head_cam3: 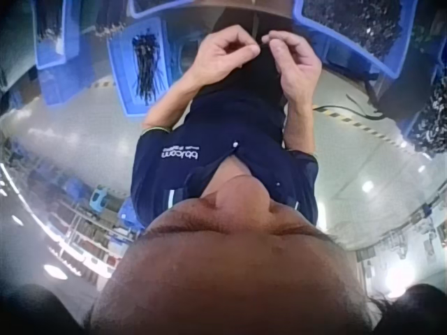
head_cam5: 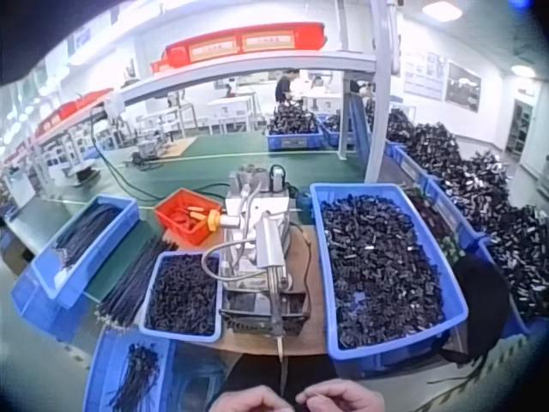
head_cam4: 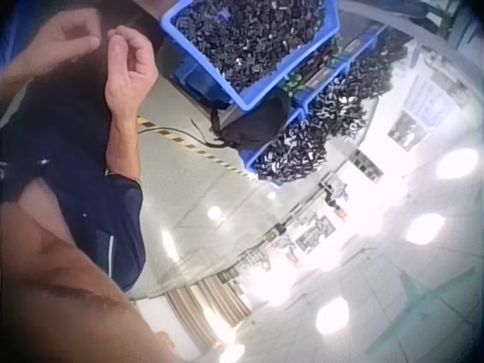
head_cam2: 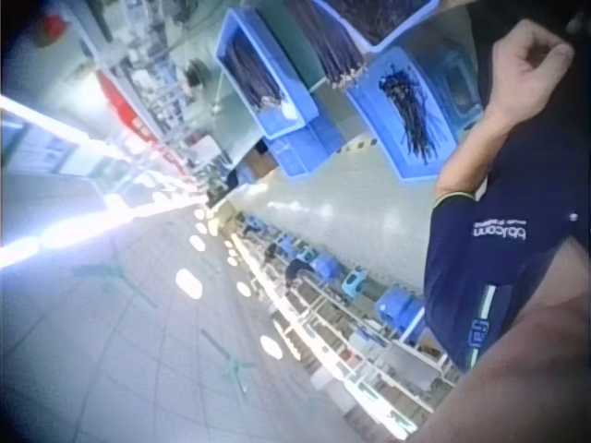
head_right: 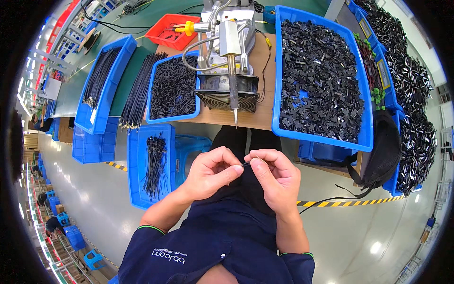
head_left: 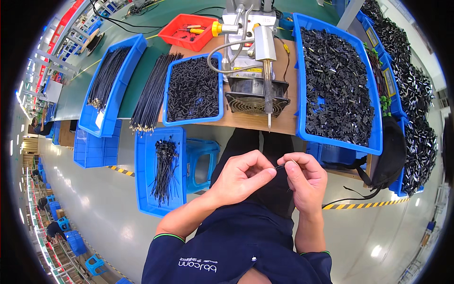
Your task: The person attaches small black plastic clips to the ends of wires by hand at an assembly workbench, using a jig to hold the components.
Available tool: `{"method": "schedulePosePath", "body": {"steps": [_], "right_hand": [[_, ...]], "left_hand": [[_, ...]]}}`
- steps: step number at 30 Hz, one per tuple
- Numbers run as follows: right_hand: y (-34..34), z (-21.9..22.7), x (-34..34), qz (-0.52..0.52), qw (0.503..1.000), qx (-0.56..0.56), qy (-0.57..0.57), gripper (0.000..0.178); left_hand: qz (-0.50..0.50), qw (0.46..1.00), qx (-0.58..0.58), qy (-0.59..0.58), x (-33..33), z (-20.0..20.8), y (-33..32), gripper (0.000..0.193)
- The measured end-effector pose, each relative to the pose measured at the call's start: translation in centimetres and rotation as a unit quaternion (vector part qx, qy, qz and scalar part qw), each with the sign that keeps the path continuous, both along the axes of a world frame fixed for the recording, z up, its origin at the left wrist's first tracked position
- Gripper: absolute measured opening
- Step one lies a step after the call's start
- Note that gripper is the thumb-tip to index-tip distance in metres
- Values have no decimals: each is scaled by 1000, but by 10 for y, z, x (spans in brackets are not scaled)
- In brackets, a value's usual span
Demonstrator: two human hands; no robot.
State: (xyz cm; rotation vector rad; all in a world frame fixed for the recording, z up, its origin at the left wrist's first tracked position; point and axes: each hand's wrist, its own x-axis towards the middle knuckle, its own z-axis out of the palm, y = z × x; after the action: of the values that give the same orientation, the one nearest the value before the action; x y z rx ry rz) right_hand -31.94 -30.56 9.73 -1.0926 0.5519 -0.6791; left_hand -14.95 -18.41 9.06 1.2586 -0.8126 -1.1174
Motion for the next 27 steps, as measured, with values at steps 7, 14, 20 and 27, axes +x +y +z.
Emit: {"method": "schedulePosePath", "body": {"steps": [7, 14, 20, 27], "right_hand": [[-4, 2, -3, 20, 998, -49, 13, 17], [-7, 10, -4, 17, 996, -64, 60, 19], [-3, -4, -7, 1, 994, -106, 24, 13], [-10, 7, -5, -86, 986, -132, 58, 3]], "left_hand": [[-5, 1000, -3, -20, 2, -2, 3, 10], [-8, 999, 0, -37, 6, 4, 4, 11], [3, 998, -8, -55, -1, 8, -3, 14], [40, 992, 7, -120, -2, 3, -7, 12]]}}
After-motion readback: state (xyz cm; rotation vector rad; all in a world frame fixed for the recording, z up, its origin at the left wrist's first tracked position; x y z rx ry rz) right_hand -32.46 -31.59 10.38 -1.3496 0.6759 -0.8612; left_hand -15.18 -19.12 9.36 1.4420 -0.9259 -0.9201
